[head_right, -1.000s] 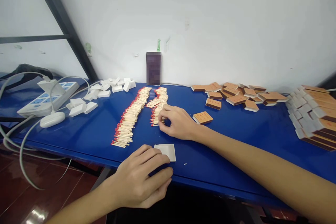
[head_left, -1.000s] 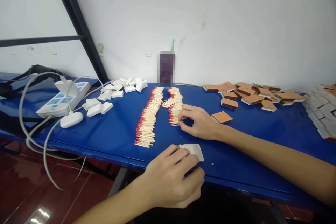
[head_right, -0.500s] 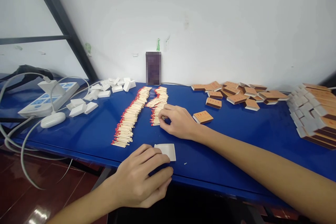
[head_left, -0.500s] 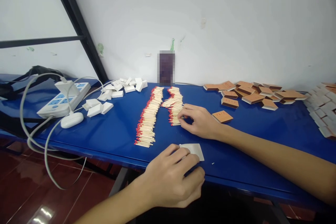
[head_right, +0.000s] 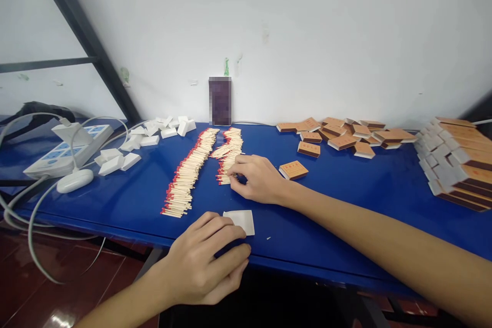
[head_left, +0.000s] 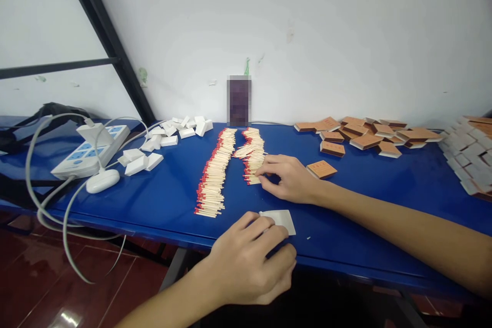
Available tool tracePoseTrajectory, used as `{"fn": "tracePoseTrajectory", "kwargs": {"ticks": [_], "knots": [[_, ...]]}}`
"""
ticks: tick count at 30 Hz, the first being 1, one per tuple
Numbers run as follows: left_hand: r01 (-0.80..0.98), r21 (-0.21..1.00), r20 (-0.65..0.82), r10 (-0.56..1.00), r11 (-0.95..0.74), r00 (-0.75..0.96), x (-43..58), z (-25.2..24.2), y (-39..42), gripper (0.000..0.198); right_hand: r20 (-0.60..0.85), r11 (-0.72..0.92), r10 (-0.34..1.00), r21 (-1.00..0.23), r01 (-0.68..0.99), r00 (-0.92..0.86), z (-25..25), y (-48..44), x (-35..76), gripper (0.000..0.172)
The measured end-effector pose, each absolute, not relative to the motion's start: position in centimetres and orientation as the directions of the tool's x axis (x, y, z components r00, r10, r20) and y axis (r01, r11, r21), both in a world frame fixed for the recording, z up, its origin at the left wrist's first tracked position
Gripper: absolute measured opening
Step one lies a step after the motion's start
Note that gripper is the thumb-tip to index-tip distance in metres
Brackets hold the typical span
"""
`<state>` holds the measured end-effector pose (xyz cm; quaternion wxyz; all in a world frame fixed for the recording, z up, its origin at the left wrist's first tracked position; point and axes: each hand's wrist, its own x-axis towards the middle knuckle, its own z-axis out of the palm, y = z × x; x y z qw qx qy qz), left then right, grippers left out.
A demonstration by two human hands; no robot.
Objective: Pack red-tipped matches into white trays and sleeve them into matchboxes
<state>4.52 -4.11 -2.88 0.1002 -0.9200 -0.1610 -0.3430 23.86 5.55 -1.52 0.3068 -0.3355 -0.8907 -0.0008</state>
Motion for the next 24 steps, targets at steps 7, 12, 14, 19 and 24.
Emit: {"fn": "tracePoseTrajectory", "kwargs": {"ticks": [7, 12, 14, 19, 24], "knots": [[0.358, -0.073, 0.665, 0.223, -0.931, 0.713, 4.5, -2.9, -4.1, 0.011, 0.541, 0.807, 0.569, -0.220, 0.549, -0.619, -1.4, 5.5, 23.9, 0.020], [0.370, -0.072, 0.663, 0.232, -0.926, 0.712, 4.5, -2.8, -4.1, 0.010, 0.519, 0.804, 0.578, -0.230, 0.548, -0.630, -1.5, 5.5, 23.9, 0.021], [0.377, -0.066, 0.675, 0.237, -0.924, 0.699, 4.5, -2.8, -4.1, 0.009, 0.539, 0.811, 0.564, -0.217, 0.544, -0.625, -1.5, 5.6, 24.0, 0.021], [0.399, -0.056, 0.678, 0.259, -0.915, 0.688, 4.5, -2.9, -4.1, 0.010, 0.660, 0.831, 0.480, -0.132, 0.541, -0.578, -1.4, 5.4, 24.0, 0.016], [0.435, -0.073, 0.664, 0.282, -0.898, 0.693, 4.5, -2.9, -4.2, 0.011, 0.612, 0.760, 0.594, -0.213, 0.614, -0.522, -1.4, 4.5, 23.9, 0.014]]}}
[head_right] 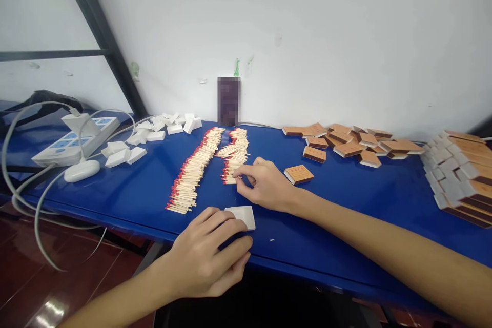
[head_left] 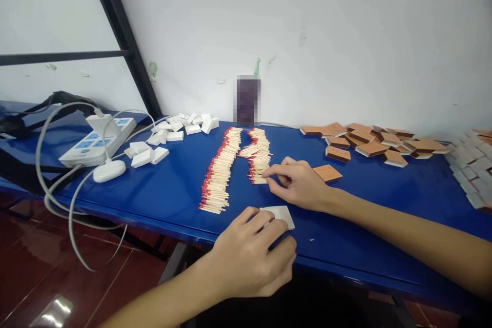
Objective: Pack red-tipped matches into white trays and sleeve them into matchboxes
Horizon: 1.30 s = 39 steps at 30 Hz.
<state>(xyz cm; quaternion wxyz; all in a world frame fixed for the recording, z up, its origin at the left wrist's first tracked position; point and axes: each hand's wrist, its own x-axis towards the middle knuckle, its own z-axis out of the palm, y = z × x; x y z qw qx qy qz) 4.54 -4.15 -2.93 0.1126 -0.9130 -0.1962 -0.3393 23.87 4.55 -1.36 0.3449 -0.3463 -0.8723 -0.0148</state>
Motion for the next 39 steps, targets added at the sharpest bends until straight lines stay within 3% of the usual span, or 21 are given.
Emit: {"fn": "tracePoseTrajectory", "kwargs": {"ticks": [18, 25, 29, 35, 39], "knots": [[0.437, -0.019, 0.703, 0.299, -0.899, 0.645, 4.7, -3.0, -4.2, 0.011, 0.495, 0.758, 0.646, -0.322, 0.568, -0.581, -1.7, 4.6, 23.8, 0.013], [0.552, 0.037, 0.695, 0.419, -0.833, 0.584, 4.9, -3.0, -4.1, 0.021, 0.446, 0.708, 0.705, -0.410, 0.575, -0.551, -1.5, 4.8, 23.8, 0.010], [0.539, 0.073, 0.605, 0.467, -0.839, 0.645, 4.5, -2.4, -4.2, 0.023, 0.416, 0.692, 0.722, -0.439, 0.573, -0.553, -1.4, 4.8, 23.7, 0.011], [0.509, 0.071, 0.482, 0.476, -0.858, 0.736, 3.1, -1.2, -4.5, 0.043, 0.401, 0.711, 0.702, -0.441, 0.547, -0.589, -1.2, 4.7, 23.8, 0.012], [0.466, 0.082, 0.409, 0.456, -0.881, 0.790, 2.2, -1.0, -4.1, 0.042, 0.407, 0.736, 0.675, -0.432, 0.521, -0.616, -1.2, 4.5, 23.9, 0.008]]}}
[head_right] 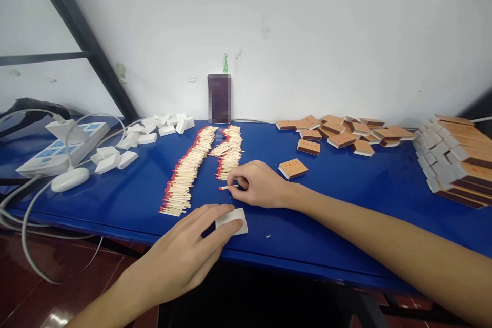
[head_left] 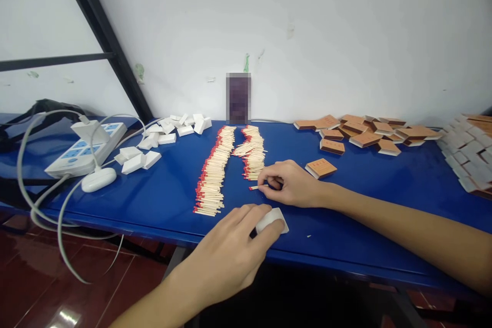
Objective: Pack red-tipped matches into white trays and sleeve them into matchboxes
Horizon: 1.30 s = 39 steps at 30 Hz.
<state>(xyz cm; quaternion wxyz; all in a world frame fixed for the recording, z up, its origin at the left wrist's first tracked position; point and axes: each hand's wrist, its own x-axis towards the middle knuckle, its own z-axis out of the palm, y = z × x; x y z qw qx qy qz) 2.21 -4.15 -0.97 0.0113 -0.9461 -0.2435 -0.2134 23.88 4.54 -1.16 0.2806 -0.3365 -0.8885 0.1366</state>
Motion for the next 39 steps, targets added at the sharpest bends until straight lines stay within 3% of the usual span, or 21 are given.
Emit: {"fn": "tracePoseTrajectory", "kwargs": {"ticks": [9, 18, 39], "knots": [[0.414, 0.112, 0.461, 0.416, -0.903, 0.784, 2.02, -1.71, -3.57, 0.032, 0.440, 0.762, 0.647, -0.392, 0.515, -0.623, -1.45, 4.48, 24.00, 0.008], [0.414, 0.129, 0.448, 0.426, -0.901, 0.786, 1.94, -1.87, -3.67, 0.032, 0.360, 0.705, 0.709, -0.372, 0.604, -0.607, -1.18, 4.36, 23.83, 0.006], [0.421, 0.122, 0.469, 0.426, -0.899, 0.774, 1.92, -1.71, -3.62, 0.031, 0.388, 0.725, 0.688, -0.402, 0.559, -0.614, -1.22, 4.43, 23.85, 0.009]]}}
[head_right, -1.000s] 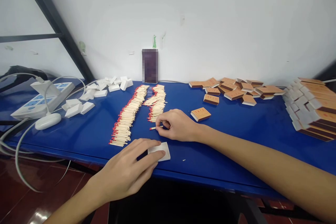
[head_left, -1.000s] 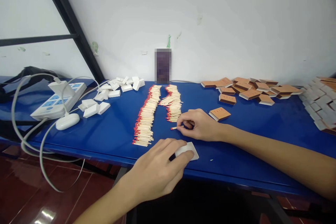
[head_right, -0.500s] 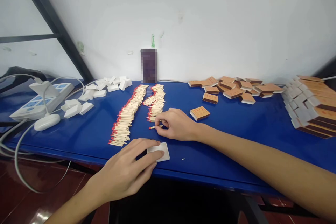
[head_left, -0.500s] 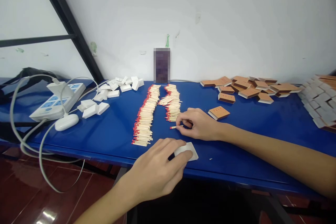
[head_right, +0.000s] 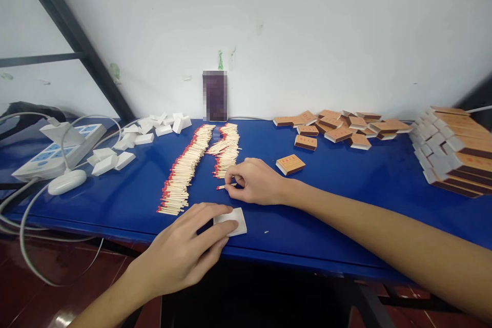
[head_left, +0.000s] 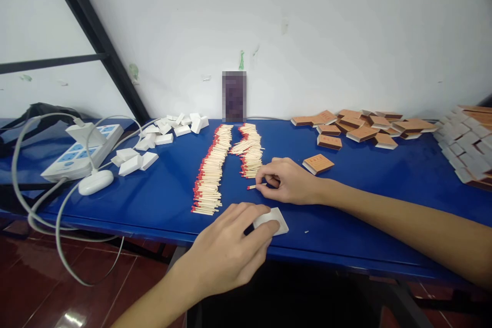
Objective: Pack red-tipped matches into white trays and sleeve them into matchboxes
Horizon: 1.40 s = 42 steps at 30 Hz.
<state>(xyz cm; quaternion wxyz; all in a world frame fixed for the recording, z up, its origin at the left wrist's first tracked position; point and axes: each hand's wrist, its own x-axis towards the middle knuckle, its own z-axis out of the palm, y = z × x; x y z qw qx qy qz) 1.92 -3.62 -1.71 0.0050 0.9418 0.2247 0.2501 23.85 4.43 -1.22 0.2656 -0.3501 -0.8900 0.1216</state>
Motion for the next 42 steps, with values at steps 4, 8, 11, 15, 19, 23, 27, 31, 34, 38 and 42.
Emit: {"fn": "tracePoseTrajectory", "kwargs": {"ticks": [4, 8, 11, 15, 19, 23, 27, 31, 34, 38, 42], "knots": [[0.417, 0.128, 0.468, 0.425, -0.900, 0.775, 1.99, -1.73, -3.65, 0.031, 0.408, 0.735, 0.678, -0.381, 0.561, -0.611, -1.22, 4.34, 23.79, 0.012], [0.416, 0.136, 0.458, 0.430, -0.899, 0.778, 1.91, -1.79, -3.66, 0.032, 0.422, 0.748, 0.663, -0.368, 0.552, -0.618, -1.20, 4.25, 23.81, 0.012], [0.418, 0.144, 0.447, 0.435, -0.897, 0.781, 1.86, -1.78, -3.63, 0.033, 0.416, 0.751, 0.661, -0.369, 0.548, -0.625, -1.13, 4.18, 23.83, 0.011], [0.419, 0.138, 0.448, 0.434, -0.897, 0.782, 1.88, -1.79, -3.62, 0.032, 0.402, 0.732, 0.682, -0.370, 0.572, -0.611, -1.04, 4.12, 23.82, 0.009], [0.419, 0.130, 0.459, 0.429, -0.899, 0.778, 1.90, -1.83, -3.67, 0.031, 0.381, 0.692, 0.721, -0.367, 0.621, -0.579, -1.06, 4.15, 23.82, 0.007], [0.420, 0.131, 0.456, 0.430, -0.898, 0.779, 1.86, -1.85, -3.74, 0.032, 0.368, 0.686, 0.727, -0.358, 0.633, -0.580, -1.12, 4.19, 23.83, 0.009], [0.418, 0.125, 0.466, 0.425, -0.900, 0.776, 1.84, -1.81, -3.73, 0.032, 0.378, 0.701, 0.713, -0.354, 0.620, -0.590, -1.12, 4.21, 23.83, 0.011], [0.414, 0.127, 0.468, 0.422, -0.901, 0.776, 1.85, -1.82, -3.72, 0.033, 0.401, 0.728, 0.685, -0.351, 0.589, -0.608, -1.09, 4.20, 23.88, 0.012], [0.414, 0.132, 0.461, 0.426, -0.901, 0.779, 1.81, -1.88, -3.76, 0.033, 0.411, 0.745, 0.667, -0.345, 0.571, -0.622, -1.12, 4.19, 23.92, 0.012], [0.414, 0.130, 0.460, 0.425, -0.901, 0.779, 1.78, -1.90, -3.74, 0.032, 0.454, 0.711, 0.694, -0.315, 0.628, -0.559, -1.33, 4.30, 23.91, 0.011], [0.424, 0.116, 0.464, 0.426, -0.898, 0.777, 1.85, -1.85, -3.69, 0.031, 0.469, 0.668, 0.728, -0.321, 0.672, -0.500, -1.50, 4.53, 23.88, 0.012]]}}
